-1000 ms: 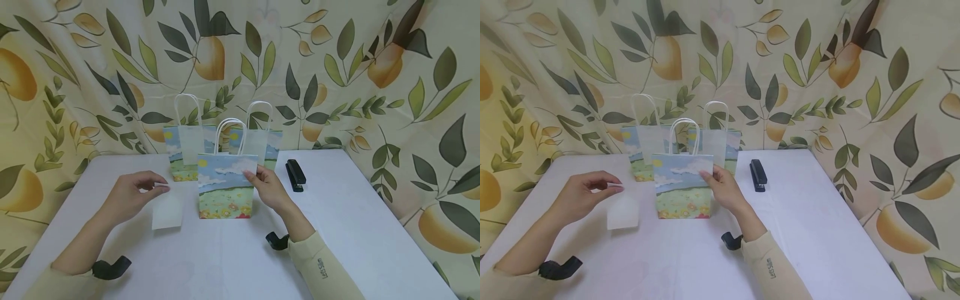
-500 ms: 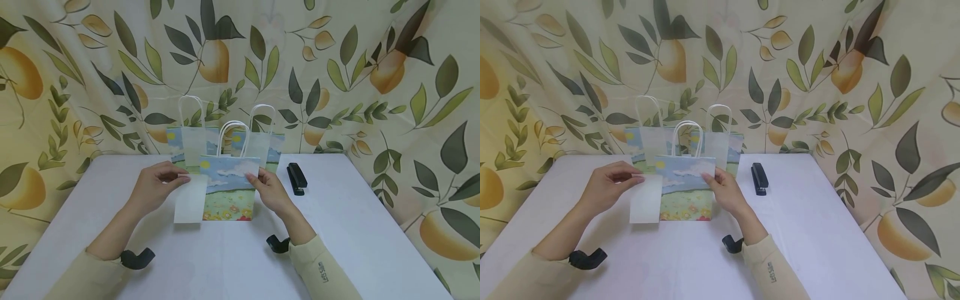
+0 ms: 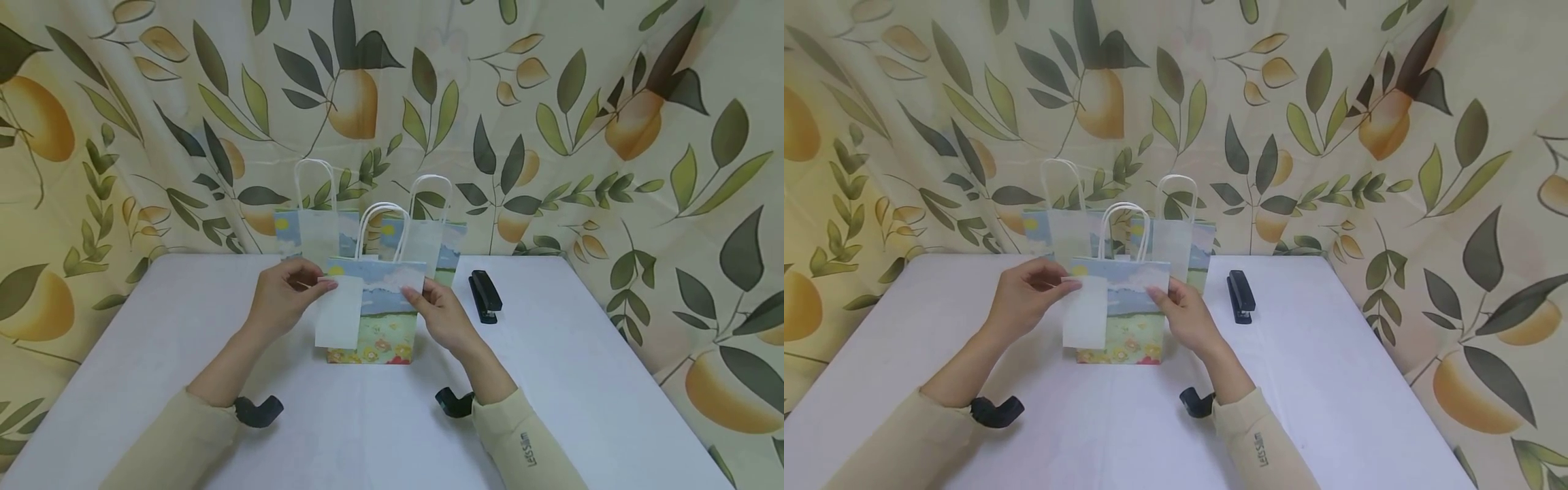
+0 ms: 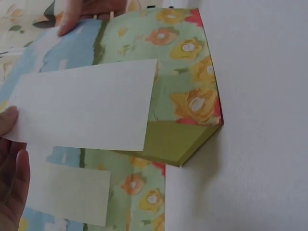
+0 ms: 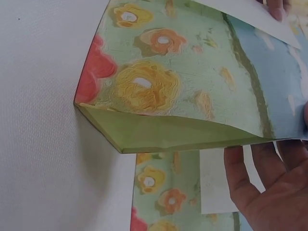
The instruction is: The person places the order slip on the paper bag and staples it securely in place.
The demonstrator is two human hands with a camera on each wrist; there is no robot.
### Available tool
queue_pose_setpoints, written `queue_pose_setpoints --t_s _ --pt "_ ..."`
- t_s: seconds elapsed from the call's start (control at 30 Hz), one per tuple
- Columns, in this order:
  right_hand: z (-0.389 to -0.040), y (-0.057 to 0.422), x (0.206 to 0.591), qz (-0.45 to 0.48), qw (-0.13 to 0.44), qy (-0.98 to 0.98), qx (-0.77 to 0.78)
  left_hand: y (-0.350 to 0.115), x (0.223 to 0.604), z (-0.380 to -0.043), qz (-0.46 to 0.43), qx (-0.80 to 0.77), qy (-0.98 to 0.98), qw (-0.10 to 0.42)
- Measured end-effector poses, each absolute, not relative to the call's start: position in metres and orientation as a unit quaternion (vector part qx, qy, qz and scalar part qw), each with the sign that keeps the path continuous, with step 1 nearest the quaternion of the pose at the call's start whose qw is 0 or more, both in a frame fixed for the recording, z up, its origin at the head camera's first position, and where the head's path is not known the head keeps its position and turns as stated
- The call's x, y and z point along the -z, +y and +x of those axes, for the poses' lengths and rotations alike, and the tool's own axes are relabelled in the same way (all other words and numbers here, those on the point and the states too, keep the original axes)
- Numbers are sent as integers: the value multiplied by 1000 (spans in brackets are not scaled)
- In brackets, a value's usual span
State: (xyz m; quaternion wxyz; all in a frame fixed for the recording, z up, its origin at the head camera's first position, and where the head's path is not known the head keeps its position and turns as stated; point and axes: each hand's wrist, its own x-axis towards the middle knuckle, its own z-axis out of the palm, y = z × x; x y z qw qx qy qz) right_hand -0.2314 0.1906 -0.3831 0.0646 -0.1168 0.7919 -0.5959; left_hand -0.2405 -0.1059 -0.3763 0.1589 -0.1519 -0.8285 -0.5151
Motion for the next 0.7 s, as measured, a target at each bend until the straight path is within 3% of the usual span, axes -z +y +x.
queue_pose_setpoints --t_s 0.2,0.7 --pt "-232 191 385 -118 63 799 586 -94 374 -243 -153 509 -828 178" --pt "-230 191 384 -127 74 792 593 -57 357 -244 -176 518 -820 167"
